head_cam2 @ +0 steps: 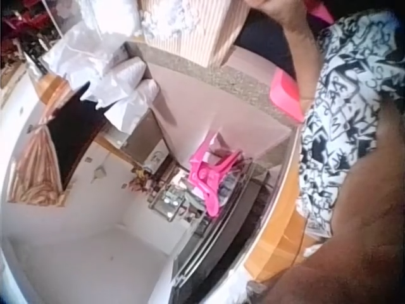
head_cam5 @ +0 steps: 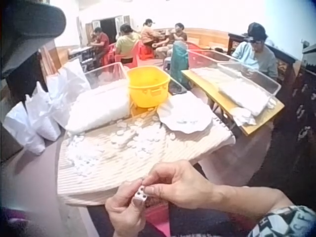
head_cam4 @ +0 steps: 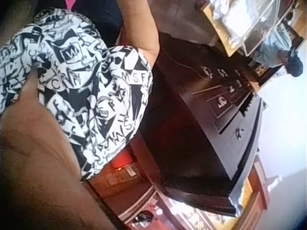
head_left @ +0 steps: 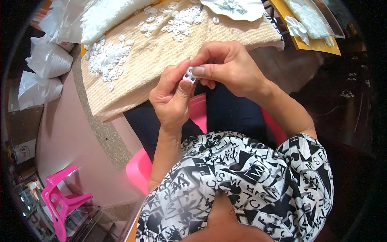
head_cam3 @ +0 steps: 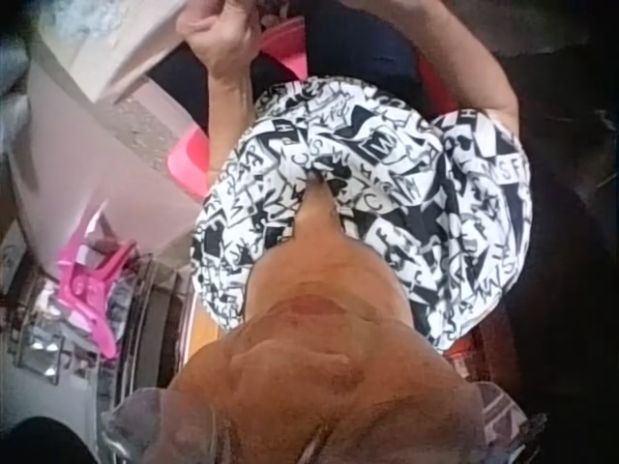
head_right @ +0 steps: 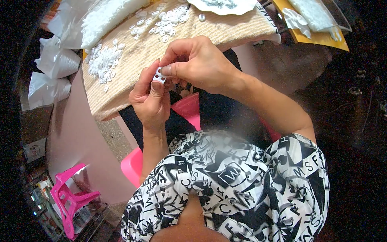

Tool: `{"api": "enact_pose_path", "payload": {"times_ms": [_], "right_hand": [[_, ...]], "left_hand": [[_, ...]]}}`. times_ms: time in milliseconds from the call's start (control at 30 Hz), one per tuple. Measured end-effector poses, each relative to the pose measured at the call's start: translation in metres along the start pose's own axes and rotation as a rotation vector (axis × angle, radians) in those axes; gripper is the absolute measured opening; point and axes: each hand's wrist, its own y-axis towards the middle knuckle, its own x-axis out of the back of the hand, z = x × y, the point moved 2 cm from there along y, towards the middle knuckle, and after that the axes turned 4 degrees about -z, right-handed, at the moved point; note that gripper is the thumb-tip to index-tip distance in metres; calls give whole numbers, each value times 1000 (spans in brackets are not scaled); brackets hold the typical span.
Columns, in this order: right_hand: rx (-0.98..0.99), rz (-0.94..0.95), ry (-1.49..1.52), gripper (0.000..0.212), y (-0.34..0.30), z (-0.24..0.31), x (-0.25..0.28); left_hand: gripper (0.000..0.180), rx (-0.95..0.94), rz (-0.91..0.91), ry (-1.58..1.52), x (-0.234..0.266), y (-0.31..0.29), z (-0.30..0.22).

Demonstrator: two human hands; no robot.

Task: Assembling small white plastic snap-fit components by hand at a workstation.

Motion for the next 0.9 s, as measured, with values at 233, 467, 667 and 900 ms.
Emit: {"api": "enact_pose_path", "payload": {"times_ms": [233, 467, 667, 900], "right_hand": [[-3, 8, 11, 4, -2, -2, -3], [5, -26, 4, 3, -5, 0, -9], [27, 0, -11, 3, -6, -2, -11], [13, -18, 15, 3, -5, -1, -16]], "left_hand": [[27, -88, 46, -17, 4, 1, 5], [23, -137, 4, 44, 3, -2, 3], [20, -206, -20, 99, 4, -5, 4], [20, -330, 39, 213, 9, 0, 5]]}}
